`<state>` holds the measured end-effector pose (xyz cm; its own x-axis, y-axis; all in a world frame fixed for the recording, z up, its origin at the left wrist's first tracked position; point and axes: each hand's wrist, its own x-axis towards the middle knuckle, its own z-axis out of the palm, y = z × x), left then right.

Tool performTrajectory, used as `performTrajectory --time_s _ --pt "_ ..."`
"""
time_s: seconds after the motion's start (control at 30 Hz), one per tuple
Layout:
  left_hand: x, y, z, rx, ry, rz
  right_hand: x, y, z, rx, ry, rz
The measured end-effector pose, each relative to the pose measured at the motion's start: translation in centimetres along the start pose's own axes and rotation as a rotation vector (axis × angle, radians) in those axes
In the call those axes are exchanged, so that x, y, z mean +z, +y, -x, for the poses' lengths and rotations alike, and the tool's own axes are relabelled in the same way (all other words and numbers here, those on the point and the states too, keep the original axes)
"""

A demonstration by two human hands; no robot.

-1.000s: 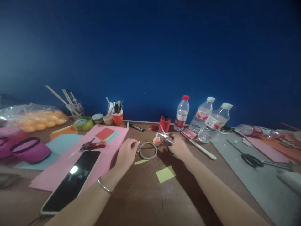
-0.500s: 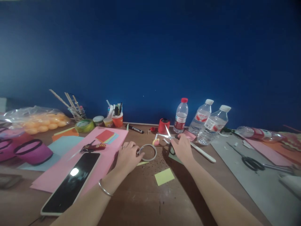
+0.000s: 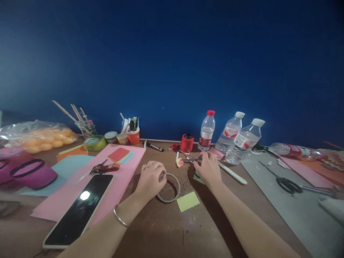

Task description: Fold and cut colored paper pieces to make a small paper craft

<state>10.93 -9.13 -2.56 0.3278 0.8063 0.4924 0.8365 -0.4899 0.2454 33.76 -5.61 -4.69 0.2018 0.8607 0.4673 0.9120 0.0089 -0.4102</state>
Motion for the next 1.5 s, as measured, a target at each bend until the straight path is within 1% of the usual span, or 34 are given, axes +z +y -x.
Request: performTrajectory --time_s 0.07,0.1,0.13,0.2,0.23,0.27,0.33,0.4,0.5,0.53,0.6,0.73,0.9,0.97,1.07,1.23,1.3,1.37,1.43,1.5 --pt "-0.3 0.3 0.0 0.013 0.028 0.015 -1.0 -1.2 0.3 -0.063 0.042 -0.067" --pt "-0.4 0.4 0.0 0.016 0.038 0.021 -1.4 -2.0 0.6 -0.118 0.005 -0.138" --pt "-0.5 0.4 0.0 0.018 0.046 0.026 -1.7 -2.7 1.0 -0.176 -0.086 -0.224" --pt "-0.5 0.3 0.0 0.015 0.058 0.035 -1.8 -4.1 1.9 -0.262 -0.324 -0.404" --pt "-0.5 0.3 0.0 0.011 0.063 0.040 -1.7 -4.7 2.3 -0.270 -0.398 -0.480" --pt "-0.5 0.2 0.1 0.006 0.069 0.045 -1.4 -5.2 2.8 -0.253 -0.441 -0.542" --pt "-0.5 0.1 0.1 -0.008 0.073 0.056 -0.8 -5.9 3.6 -0.173 -0.508 -0.701" --pt "-0.5 0.1 0.2 -0.019 0.063 0.067 -0.4 -6.2 3.9 -0.048 -0.588 -0.952" --pt "-0.4 0.1 0.3 -0.023 0.046 0.096 -0.2 -6.2 3.7 0.126 -0.758 -1.286" --pt "-0.4 0.0 0.3 -0.022 0.047 0.110 -0.3 -6.1 3.6 0.161 -0.805 -1.353" --pt "-0.3 -0.1 0.3 -0.025 0.059 0.137 -0.4 -6.0 3.4 0.185 -0.846 -1.430" --pt "-0.2 -0.1 0.4 -0.016 0.087 0.236 -0.3 -6.0 3.4 0.134 -0.818 -1.472" --pt "-0.2 0.1 0.6 0.027 0.096 0.382 -0.5 -5.9 3.3 0.149 -0.783 -1.375" --pt "-0.3 0.2 0.6 0.041 0.104 0.397 -0.6 -5.8 3.2 0.161 -0.753 -1.358" --pt "-0.3 0.2 0.7 0.063 0.123 0.410 -0.6 -5.7 3.1 0.186 -0.713 -1.397" --pt "-0.2 0.0 0.8 0.116 0.130 0.432 -0.7 -5.5 2.8 0.231 -0.742 -1.423" --pt "-0.2 0.0 0.9 0.115 0.151 0.450 -0.8 -5.4 2.4 0.255 -0.683 -1.405" --pt "-0.3 0.0 0.9 0.107 0.165 0.471 -0.9 -5.1 2.1 0.246 -0.573 -1.261" --pt "-0.4 0.1 0.8 0.101 0.176 0.493 -0.8 -4.8 1.8 0.189 -0.454 -1.025" --pt "-0.5 0.1 0.8 0.100 0.185 0.512 -0.7 -4.5 1.8 0.119 -0.376 -0.838"
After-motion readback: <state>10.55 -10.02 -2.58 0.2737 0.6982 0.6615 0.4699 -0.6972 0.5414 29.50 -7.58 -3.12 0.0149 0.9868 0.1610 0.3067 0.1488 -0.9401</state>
